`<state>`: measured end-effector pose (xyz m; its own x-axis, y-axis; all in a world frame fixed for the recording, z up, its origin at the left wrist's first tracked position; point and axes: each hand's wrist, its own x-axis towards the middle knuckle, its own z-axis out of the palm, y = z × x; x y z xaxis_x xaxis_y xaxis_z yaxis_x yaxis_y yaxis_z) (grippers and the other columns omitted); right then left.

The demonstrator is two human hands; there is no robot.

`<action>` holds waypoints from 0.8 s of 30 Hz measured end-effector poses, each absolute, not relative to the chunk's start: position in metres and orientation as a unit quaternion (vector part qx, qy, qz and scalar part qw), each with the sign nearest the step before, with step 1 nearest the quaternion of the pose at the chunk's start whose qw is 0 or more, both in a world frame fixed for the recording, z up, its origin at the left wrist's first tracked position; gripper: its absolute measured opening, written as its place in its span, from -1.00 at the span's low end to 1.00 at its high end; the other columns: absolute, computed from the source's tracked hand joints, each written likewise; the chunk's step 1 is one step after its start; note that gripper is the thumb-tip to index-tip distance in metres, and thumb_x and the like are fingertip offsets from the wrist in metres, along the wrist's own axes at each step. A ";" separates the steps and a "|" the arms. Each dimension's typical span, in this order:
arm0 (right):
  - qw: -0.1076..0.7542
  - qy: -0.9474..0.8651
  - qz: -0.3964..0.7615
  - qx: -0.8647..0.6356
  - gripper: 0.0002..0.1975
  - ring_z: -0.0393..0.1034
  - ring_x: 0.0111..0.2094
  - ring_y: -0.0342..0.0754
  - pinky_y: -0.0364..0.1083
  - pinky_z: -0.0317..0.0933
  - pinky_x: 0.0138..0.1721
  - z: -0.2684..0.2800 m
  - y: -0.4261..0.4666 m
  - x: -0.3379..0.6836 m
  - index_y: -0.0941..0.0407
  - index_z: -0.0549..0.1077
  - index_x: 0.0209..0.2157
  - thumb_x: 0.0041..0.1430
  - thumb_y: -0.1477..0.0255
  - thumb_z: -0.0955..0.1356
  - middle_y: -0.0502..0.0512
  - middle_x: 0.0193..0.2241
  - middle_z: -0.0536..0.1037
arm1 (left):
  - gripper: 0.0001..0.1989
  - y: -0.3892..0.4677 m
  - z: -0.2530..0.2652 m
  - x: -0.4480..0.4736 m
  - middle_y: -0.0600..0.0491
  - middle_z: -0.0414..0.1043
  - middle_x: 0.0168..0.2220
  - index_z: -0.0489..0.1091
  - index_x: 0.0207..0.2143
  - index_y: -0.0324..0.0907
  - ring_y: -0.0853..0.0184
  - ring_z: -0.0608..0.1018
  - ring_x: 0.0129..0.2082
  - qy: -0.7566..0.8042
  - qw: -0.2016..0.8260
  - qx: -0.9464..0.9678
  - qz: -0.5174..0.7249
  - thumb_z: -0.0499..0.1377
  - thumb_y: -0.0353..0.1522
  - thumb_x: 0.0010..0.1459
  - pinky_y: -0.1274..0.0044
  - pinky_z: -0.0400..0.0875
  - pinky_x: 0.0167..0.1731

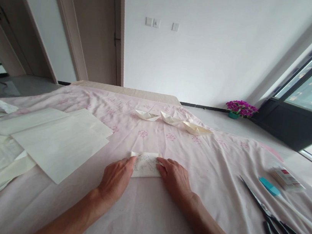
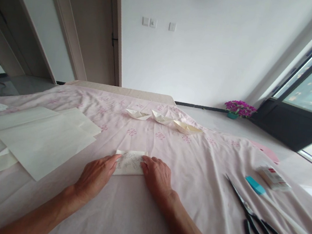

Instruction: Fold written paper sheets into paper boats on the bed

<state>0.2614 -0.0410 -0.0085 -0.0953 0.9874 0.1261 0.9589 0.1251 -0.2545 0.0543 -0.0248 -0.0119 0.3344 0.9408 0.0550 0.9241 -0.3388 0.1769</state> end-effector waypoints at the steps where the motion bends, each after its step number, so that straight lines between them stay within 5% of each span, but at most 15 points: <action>1: 0.133 -0.737 0.054 -0.660 -0.67 0.42 -0.20 -0.05 -0.14 0.11 -0.27 -0.008 -0.041 0.261 -0.04 0.43 -0.01 0.31 0.29 0.16 0.04 -0.22 0.55 | -0.64 -0.025 -0.012 0.055 0.01 0.53 -0.19 0.28 0.07 -0.12 0.27 0.57 -0.23 0.570 0.051 0.817 0.070 -0.07 -0.47 0.26 0.52 0.37 -0.33; 19: 0.124 -0.741 0.024 -0.659 -0.68 0.42 -0.24 -0.05 -0.14 0.08 -0.35 -0.013 -0.039 0.262 -0.04 0.44 -0.03 0.32 0.23 0.17 0.02 -0.30 0.53 | -0.57 -0.026 -0.017 0.060 -0.02 0.50 -0.31 0.28 0.11 -0.14 0.23 0.56 -0.34 0.567 -0.040 0.822 0.032 -0.09 -0.55 0.23 0.48 0.40 -0.37; 24: 0.114 -0.740 0.021 -0.662 -0.67 0.42 -0.23 -0.05 -0.14 0.09 -0.35 -0.012 -0.038 0.262 -0.04 0.42 -0.02 0.33 0.23 0.16 0.03 -0.30 0.52 | -0.58 -0.031 -0.011 0.061 -0.05 0.48 -0.25 0.31 0.08 -0.16 0.21 0.52 -0.26 0.554 -0.089 0.827 0.044 -0.07 -0.56 0.22 0.37 0.40 -0.20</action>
